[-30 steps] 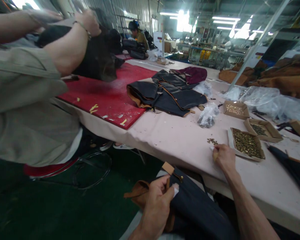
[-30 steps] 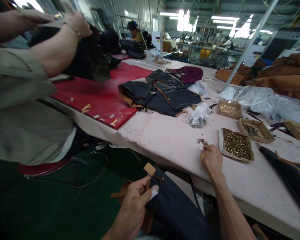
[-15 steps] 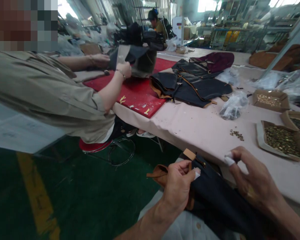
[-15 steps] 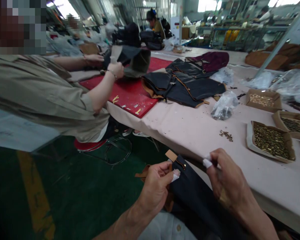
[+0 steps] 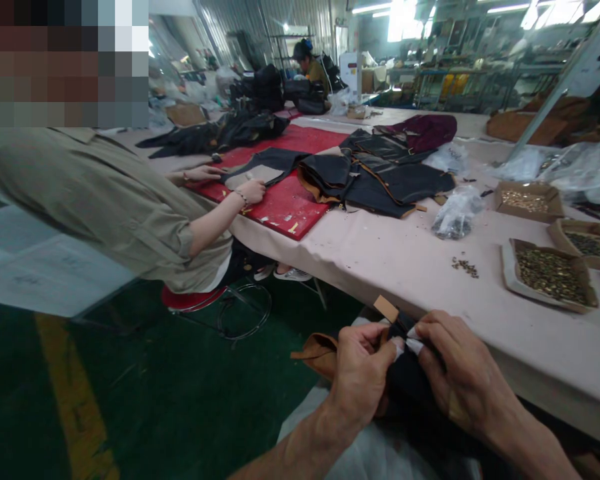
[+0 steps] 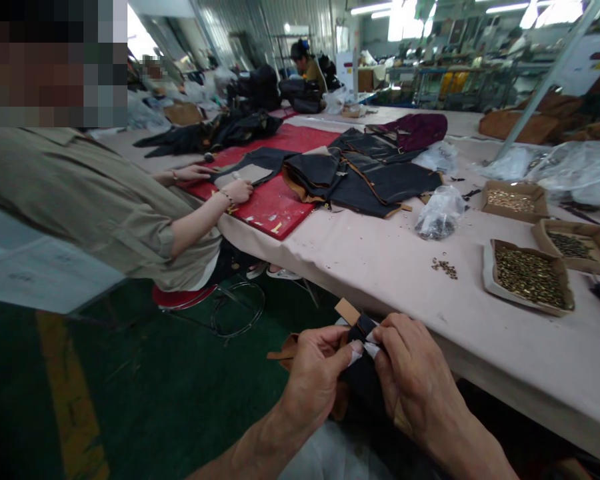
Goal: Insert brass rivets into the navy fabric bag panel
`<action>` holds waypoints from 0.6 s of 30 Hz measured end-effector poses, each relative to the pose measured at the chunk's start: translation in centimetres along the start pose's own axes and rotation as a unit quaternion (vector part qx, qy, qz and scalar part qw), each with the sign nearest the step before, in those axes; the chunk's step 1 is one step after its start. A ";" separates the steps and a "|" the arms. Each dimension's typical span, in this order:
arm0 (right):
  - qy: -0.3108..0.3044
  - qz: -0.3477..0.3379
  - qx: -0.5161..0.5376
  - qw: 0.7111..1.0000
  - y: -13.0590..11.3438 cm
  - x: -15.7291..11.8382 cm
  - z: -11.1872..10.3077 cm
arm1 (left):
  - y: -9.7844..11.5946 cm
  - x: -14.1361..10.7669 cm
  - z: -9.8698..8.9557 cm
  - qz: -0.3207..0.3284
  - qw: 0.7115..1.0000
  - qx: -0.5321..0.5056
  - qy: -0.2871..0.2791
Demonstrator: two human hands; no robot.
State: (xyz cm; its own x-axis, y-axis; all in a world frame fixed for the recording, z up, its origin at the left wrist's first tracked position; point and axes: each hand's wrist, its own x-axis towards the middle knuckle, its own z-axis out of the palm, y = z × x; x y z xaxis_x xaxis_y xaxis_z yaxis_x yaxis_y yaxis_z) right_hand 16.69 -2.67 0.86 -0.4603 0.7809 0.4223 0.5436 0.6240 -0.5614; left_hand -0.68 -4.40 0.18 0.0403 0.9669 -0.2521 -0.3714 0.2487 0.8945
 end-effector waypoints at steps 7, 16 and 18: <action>0.007 0.194 0.129 0.973 -0.5 -1.0 -1.4 | -0.2 -0.9 0.6 0.019 0.999 0.046 -0.017; 0.090 0.264 0.198 0.940 0.9 -2.6 -2.9 | 0.3 -0.3 1.1 -0.009 0.999 -0.036 0.002; 0.179 0.296 0.176 0.922 2.1 -4.7 -4.4 | 1.0 0.1 0.6 -0.011 0.998 -0.055 0.034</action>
State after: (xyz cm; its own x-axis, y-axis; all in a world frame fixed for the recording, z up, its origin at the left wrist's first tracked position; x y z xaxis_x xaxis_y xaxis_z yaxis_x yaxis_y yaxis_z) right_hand 23.10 -4.90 0.78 0.1391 0.9802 0.1410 0.3346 0.0875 -0.9383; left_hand -0.52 -4.01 1.27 -0.0113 0.9543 -0.2987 -0.4706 0.2585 0.8437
